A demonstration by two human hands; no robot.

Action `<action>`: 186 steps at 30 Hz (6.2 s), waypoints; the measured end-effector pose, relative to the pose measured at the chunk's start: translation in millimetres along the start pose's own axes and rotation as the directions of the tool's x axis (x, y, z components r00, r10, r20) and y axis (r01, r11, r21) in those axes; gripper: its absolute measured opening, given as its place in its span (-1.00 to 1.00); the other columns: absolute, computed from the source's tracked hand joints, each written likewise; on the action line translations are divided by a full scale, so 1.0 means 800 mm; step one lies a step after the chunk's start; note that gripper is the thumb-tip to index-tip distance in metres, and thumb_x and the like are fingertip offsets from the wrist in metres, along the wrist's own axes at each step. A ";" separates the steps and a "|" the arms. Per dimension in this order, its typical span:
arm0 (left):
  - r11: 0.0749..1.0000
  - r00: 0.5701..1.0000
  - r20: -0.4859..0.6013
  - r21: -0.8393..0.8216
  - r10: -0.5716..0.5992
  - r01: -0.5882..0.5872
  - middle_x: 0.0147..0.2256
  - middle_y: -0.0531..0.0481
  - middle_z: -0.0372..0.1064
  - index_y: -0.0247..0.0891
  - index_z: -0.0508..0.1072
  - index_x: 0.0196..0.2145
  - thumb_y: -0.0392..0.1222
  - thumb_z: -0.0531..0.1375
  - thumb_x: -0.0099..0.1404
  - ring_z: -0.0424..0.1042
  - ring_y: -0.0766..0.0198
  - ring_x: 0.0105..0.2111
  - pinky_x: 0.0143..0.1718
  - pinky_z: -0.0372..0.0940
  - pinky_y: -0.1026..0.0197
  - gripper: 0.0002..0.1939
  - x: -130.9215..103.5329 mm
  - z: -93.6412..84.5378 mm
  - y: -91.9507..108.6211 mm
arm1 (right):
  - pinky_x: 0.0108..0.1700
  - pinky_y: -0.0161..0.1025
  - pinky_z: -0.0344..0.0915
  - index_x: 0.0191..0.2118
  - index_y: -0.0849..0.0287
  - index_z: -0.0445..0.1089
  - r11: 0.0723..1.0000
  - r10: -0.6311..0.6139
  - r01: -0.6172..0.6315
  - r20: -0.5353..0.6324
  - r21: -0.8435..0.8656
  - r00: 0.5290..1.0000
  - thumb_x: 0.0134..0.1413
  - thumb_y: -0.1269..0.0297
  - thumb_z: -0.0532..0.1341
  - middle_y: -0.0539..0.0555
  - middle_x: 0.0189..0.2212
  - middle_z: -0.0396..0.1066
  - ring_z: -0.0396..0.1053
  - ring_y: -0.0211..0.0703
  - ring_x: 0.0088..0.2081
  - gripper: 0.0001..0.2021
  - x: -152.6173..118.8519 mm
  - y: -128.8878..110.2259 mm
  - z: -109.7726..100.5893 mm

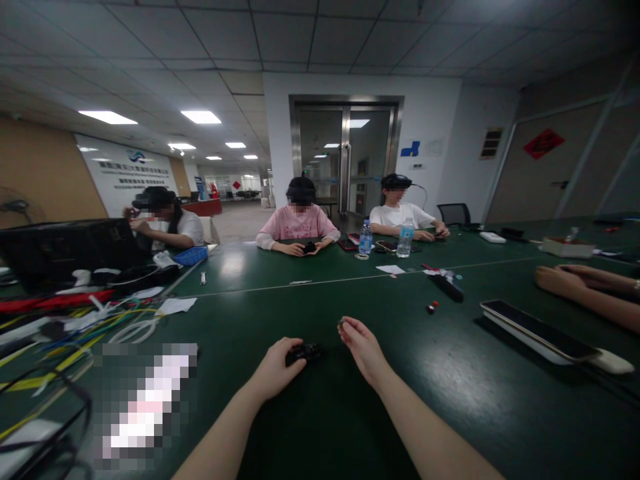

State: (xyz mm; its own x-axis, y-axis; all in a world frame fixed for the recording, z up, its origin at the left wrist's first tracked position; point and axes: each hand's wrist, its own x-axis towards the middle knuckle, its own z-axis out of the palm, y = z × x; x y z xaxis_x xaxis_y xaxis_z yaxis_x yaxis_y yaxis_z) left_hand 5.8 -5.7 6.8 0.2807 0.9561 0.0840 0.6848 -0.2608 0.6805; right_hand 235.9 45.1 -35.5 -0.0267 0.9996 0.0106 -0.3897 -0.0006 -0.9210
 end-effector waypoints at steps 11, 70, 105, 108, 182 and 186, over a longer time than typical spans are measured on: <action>0.999 1.000 -0.023 0.044 0.018 -0.017 -0.04 -0.09 0.26 -0.22 0.33 0.03 0.00 0.12 0.21 0.24 0.13 -0.02 0.05 0.14 0.12 -0.54 0.002 0.000 0.001 | 0.02 -0.10 0.28 -0.15 0.09 0.38 0.994 0.042 -0.042 -0.002 0.101 0.999 -0.09 0.14 0.28 0.07 -0.17 0.42 0.35 -0.05 -0.05 -0.68 -0.006 -0.011 0.001; 1.000 0.999 0.047 0.010 -0.011 0.011 0.03 -0.06 0.21 -0.19 0.29 0.06 -0.04 0.08 0.22 0.23 0.14 0.01 0.04 0.15 0.15 -0.54 0.000 -0.004 -0.003 | -0.05 -0.22 0.33 -0.21 0.09 0.43 0.956 0.117 -0.114 0.005 0.270 0.993 -0.10 0.16 0.31 0.03 -0.24 0.45 0.38 -0.16 -0.14 -0.73 0.005 0.000 -0.012; 0.997 0.997 0.020 -0.022 0.079 -0.079 -0.07 -0.04 0.26 -0.18 0.34 0.00 -0.13 0.17 0.14 0.29 0.20 -0.08 0.00 0.17 0.18 -0.56 0.005 0.001 -0.017 | -0.18 -0.28 0.38 -0.15 0.01 0.39 0.931 0.110 -0.103 0.000 0.350 0.994 -0.09 0.24 0.31 -0.01 -0.31 0.46 0.42 -0.24 -0.25 -0.70 0.007 0.000 -0.014; 0.997 0.997 0.028 -0.030 0.072 -0.071 -0.05 -0.05 0.25 -0.19 0.33 0.02 -0.12 0.16 0.15 0.29 0.18 -0.07 0.00 0.17 0.16 -0.55 0.004 0.000 -0.015 | -0.18 -0.25 0.39 -0.15 0.00 0.39 0.933 0.102 -0.095 -0.004 0.346 0.995 -0.09 0.23 0.30 -0.01 -0.30 0.46 0.42 -0.22 -0.24 -0.71 0.008 0.000 -0.015; 0.994 0.993 0.015 0.007 0.113 -0.113 -0.09 -0.04 0.29 -0.17 0.37 -0.02 -0.11 0.16 0.14 0.29 0.15 -0.08 -0.02 0.18 0.15 -0.58 0.004 0.002 -0.010 | 0.13 0.01 -0.06 -0.22 -0.17 0.46 0.598 -0.142 0.434 0.444 -0.674 0.885 -0.06 0.27 0.24 -0.06 -0.08 0.40 0.23 0.00 0.03 -0.77 -0.038 -0.002 0.047; 0.994 0.994 0.018 0.014 0.108 -0.108 -0.08 -0.03 0.30 -0.17 0.37 -0.01 -0.12 0.16 0.14 0.29 0.16 -0.07 -0.01 0.18 0.16 -0.57 0.003 0.002 -0.007 | 0.12 0.01 -0.04 -0.19 -0.17 0.45 0.529 -0.083 0.423 0.452 -0.736 0.888 -0.03 0.25 0.22 -0.07 -0.06 0.38 0.24 -0.01 0.02 -0.77 -0.039 -0.002 0.048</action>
State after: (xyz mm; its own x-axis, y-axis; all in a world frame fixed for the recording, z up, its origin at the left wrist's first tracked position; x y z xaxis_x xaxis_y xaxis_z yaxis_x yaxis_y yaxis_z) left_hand 3.8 -1.7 2.0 0.3648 0.9199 0.1437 0.6601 -0.3644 0.6569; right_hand 202.0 13.1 -19.2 -0.4075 0.8749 0.2616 0.4597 0.4441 -0.7691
